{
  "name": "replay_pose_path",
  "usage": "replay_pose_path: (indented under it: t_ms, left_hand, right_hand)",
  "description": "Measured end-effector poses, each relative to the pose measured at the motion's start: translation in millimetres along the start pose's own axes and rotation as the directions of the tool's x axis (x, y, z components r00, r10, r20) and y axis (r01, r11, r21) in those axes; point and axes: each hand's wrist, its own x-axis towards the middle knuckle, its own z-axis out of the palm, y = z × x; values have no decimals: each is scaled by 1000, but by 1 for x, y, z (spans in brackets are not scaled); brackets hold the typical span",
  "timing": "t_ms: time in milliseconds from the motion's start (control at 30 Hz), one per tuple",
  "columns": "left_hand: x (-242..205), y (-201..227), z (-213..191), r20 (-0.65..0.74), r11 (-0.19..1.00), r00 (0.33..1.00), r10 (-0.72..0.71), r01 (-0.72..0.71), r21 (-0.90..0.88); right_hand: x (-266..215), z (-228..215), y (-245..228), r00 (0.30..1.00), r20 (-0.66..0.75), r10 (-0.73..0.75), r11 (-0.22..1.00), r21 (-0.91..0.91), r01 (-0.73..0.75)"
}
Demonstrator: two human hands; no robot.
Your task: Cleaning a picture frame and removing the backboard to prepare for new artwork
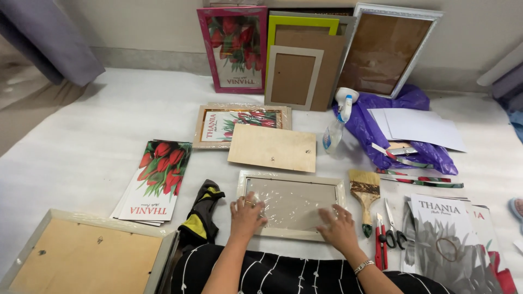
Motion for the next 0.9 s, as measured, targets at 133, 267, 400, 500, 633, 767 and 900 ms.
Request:
replay_pose_path:
  t_ms: [133, 267, 400, 500, 633, 767, 900]
  left_hand:
    - [1, 6, 29, -405, 945, 861, 308, -228, 234]
    - [-2, 23, 0, -416, 975, 882, 223, -210, 76]
    - [0, 47, -9, -61, 926, 989, -138, 107, -362]
    - [2, 99, -21, 3, 794, 983, -184, 150, -589]
    - [16, 166, -10, 70, 684, 992, -107, 125, -718]
    - [28, 215, 6, 105, 713, 989, 105, -2, -701]
    - [38, 246, -2, 112, 640, 968, 222, -58, -766]
  right_hand:
    - [-6, -4, -16, 984, -112, -136, 990, -49, 131]
    - [7, -20, -4, 990, -143, -3, 1000, 1, 3]
    - [33, 20, 83, 824, -440, 357, 931, 245, -272]
    - [56, 98, 176, 818, -248, 520, 852, 219, -476]
    - [50, 75, 160, 834, -142, 533, 821, 325, -469]
    - [32, -2, 112, 832, -147, 534, 734, 570, -370]
    - [7, -86, 61, 968, 41, 248, 476, 865, -159]
